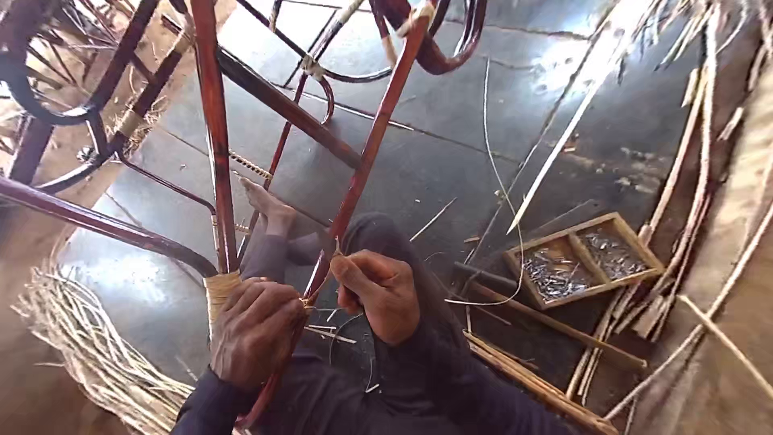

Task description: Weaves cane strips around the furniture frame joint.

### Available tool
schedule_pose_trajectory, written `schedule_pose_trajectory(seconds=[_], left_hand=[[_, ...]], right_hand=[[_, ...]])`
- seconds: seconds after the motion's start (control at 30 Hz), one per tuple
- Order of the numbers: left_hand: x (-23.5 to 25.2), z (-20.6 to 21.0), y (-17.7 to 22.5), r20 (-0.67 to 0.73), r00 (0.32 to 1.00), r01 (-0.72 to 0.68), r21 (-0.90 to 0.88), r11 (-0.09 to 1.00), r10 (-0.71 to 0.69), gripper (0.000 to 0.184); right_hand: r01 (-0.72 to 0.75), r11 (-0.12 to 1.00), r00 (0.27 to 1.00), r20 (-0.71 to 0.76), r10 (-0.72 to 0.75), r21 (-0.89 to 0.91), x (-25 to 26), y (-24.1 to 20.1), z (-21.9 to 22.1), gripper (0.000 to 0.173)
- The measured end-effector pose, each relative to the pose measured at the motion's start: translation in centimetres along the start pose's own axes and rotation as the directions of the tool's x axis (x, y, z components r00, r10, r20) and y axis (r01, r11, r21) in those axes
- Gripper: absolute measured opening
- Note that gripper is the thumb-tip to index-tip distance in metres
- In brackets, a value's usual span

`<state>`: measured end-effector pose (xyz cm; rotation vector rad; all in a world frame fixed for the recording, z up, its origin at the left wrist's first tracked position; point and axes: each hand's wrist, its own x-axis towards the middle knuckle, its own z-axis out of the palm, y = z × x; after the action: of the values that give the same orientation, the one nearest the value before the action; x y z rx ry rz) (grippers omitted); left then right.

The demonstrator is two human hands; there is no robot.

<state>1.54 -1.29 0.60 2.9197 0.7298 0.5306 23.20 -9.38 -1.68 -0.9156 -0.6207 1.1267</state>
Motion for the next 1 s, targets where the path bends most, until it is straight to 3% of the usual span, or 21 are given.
schedule_pose_trajectory(seconds=[0.07,0.13,0.2,0.27,0.3,0.33,0.37,0.4,0.47,0.53,0.6,0.63,0.73,0.83,0.93,1.0], left_hand=[[0.1,-0.1,0.1,-0.01,1.0,-0.019,-0.009,1.0,0.019,0.013],[0.5,-0.3,0.1,-0.003,0.999,-0.037,0.001,0.999,0.037,0.014],[0.6,-0.4,0.4,0.017,0.999,-0.047,0.023,0.999,0.047,0.014],[0.7,-0.3,0.6,0.023,0.999,-0.045,0.044,0.998,0.044,0.014],[0.8,-0.3,0.6,0.025,0.999,-0.043,0.044,0.998,0.042,0.014],[0.7,-0.4,0.7,0.03,0.999,-0.041,0.031,0.999,0.04,0.014],[0.6,-0.7,0.9,0.048,0.998,-0.035,0.014,0.999,0.035,0.014],[0.7,-0.8,0.9,0.055,0.998,-0.036,0.003,0.999,0.036,0.014],[1.2,-0.9,0.5,0.036,0.998,-0.051,0.006,0.999,0.05,0.014],[0.8,-1.0,0.5,0.039,0.998,-0.058,0.017,0.998,0.057,0.014],[0.8,-0.5,0.3,0.029,0.999,-0.043,0.037,0.998,0.042,0.016],[0.8,-0.2,0.2,0.019,0.999,-0.035,0.049,0.998,0.034,0.016],[0.6,-0.6,1.0,0.034,0.999,-0.033,0.037,0.999,0.032,0.015],[1.0,-0.5,0.9,0.014,0.999,-0.029,0.032,0.999,0.029,0.015],[0.8,-0.6,0.7,0.006,1.0,-0.03,0.031,0.999,0.03,0.015],[0.7,-0.6,0.6,0.01,0.999,-0.035,0.03,0.999,0.034,0.015]], right_hand=[[-0.314,0.939,0.945,0.135,0.296,0.138,-2.6,-0.7,0.2,0.034],[-0.574,0.755,0.811,0.351,0.468,0.319,-6.4,-0.4,-1.1,0.038],[-0.612,0.622,0.787,0.451,0.421,0.489,-9.1,0.0,-4.4,0.041],[-0.463,0.711,0.87,0.424,0.252,0.528,-10.2,-2.0,-8.5,0.036],[-0.36,0.807,0.908,0.376,0.187,0.467,-10.1,-3.5,-10.9,0.031],[-0.23,0.928,0.95,0.275,0.148,0.293,-10.1,-4.7,-13.5,0.032],[-0.11,0.992,0.988,0.113,0.103,0.06,-10.3,-4.9,-16.2,0.031],[-0.048,0.973,0.997,-0.075,0.032,-0.227,-9.9,-4.2,-18.6,0.029],[-0.184,0.716,0.955,-0.296,-0.033,-0.674,-8.9,-0.3,-24.1,0.03],[-0.457,0.475,0.881,-0.455,0.128,-0.752,-9.3,3.2,-27.8,0.032],[-0.476,0.424,0.877,-0.45,0.167,-0.77,-7.8,3.2,-26.0,0.031],[-0.37,0.462,0.925,-0.368,0.1,-0.806,-7.0,2.4,-23.1,0.03],[-0.074,0.617,0.993,-0.113,-0.024,-0.784,-6.9,-0.6,-11.9,0.032],[0.065,0.847,0.997,-0.008,-0.081,-0.527,-4.7,-1.3,-4.5,0.03],[0.045,0.969,0.996,-0.061,-0.062,-0.242,-2.7,-0.3,-1.1,0.027],[-0.145,0.989,0.989,-0.044,0.143,-0.037,-2.7,-0.7,-0.3,0.034]])
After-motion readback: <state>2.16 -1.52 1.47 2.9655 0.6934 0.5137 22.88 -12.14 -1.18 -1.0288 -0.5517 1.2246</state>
